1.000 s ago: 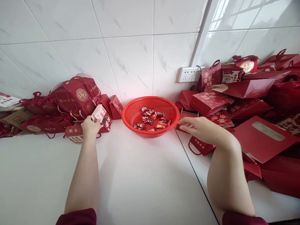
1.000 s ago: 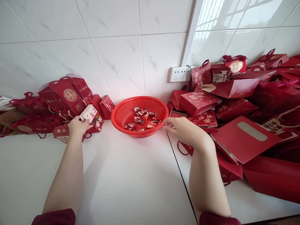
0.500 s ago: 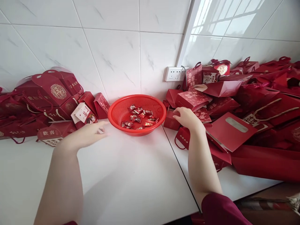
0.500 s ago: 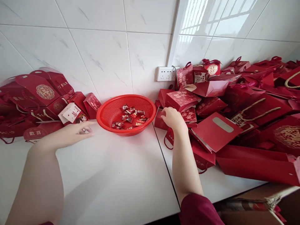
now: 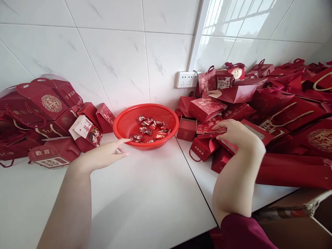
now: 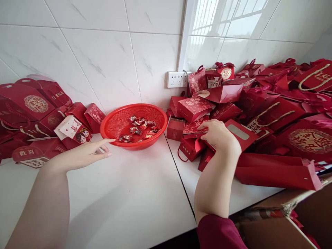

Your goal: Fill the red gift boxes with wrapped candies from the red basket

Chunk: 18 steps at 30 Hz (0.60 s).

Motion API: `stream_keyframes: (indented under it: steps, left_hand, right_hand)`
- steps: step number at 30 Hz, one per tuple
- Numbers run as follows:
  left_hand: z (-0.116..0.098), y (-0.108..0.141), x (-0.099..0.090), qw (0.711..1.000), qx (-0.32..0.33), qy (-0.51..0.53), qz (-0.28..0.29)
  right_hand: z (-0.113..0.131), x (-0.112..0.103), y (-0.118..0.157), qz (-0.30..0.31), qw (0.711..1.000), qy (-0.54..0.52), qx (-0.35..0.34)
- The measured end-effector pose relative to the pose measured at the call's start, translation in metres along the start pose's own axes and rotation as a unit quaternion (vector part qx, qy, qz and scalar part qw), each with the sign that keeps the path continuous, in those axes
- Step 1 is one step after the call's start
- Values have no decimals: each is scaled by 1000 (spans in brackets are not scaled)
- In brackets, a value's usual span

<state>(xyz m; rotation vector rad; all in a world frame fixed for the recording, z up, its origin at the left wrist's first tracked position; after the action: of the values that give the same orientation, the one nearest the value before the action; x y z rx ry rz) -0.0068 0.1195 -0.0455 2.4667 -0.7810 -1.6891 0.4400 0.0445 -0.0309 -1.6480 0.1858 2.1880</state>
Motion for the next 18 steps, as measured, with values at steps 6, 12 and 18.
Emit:
stream_keyframes:
  steps: [6, 12, 18]
  left_hand:
    - [-5, 2, 3, 1000, -1, 3, 6]
    - [0, -5, 4, 1000, 5, -7, -6]
    - [-2, -7, 7, 1000, 14, -20, -6]
  right_hand:
    - [15, 11, -7, 11, 999, 50, 10]
    - [39, 32, -13, 85, 991, 103, 13]
    - [58, -30, 13, -178, 980, 60, -58]
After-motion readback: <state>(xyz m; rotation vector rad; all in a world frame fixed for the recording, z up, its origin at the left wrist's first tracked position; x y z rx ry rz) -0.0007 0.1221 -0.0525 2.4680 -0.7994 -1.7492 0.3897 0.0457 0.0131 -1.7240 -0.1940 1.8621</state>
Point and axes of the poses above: each hand's wrist, its own y-axis away from the middle knuckle, its own x-axis out of the palm, z = x × y, the point moved 8 cm from there along -y, towards the middle knuckle, and after that the axes turned 4 degrees about -z, right-handed, at the moved point
